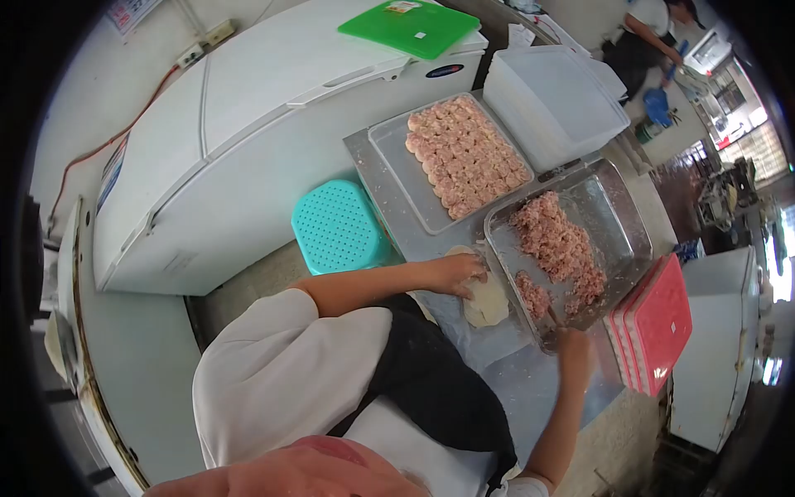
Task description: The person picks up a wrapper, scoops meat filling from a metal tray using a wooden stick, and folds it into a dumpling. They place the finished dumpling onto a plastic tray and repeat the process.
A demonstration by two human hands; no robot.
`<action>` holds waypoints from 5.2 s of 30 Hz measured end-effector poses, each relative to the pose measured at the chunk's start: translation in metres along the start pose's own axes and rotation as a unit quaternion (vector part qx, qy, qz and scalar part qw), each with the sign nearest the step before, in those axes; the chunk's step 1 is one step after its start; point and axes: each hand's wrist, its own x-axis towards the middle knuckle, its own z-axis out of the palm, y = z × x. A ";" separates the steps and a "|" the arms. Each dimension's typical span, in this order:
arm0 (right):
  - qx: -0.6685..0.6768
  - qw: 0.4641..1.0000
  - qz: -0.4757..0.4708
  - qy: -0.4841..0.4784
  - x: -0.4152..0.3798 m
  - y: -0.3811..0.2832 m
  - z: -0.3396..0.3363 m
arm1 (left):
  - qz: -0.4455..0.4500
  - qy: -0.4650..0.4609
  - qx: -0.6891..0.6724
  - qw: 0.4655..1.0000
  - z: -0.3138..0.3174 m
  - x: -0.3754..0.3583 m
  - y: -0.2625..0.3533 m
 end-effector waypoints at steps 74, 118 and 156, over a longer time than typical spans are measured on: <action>0.529 0.814 0.156 0.182 0.052 -0.071 0.002 | -0.180 0.169 -0.803 0.542 -0.031 0.160 0.059; 0.251 0.953 0.005 0.172 0.035 0.025 0.032 | -0.269 -0.083 -0.139 0.949 -0.013 0.152 0.059; 0.524 0.827 0.149 0.138 0.055 -0.149 -0.093 | -0.075 0.039 -0.054 0.995 -0.231 0.026 -0.060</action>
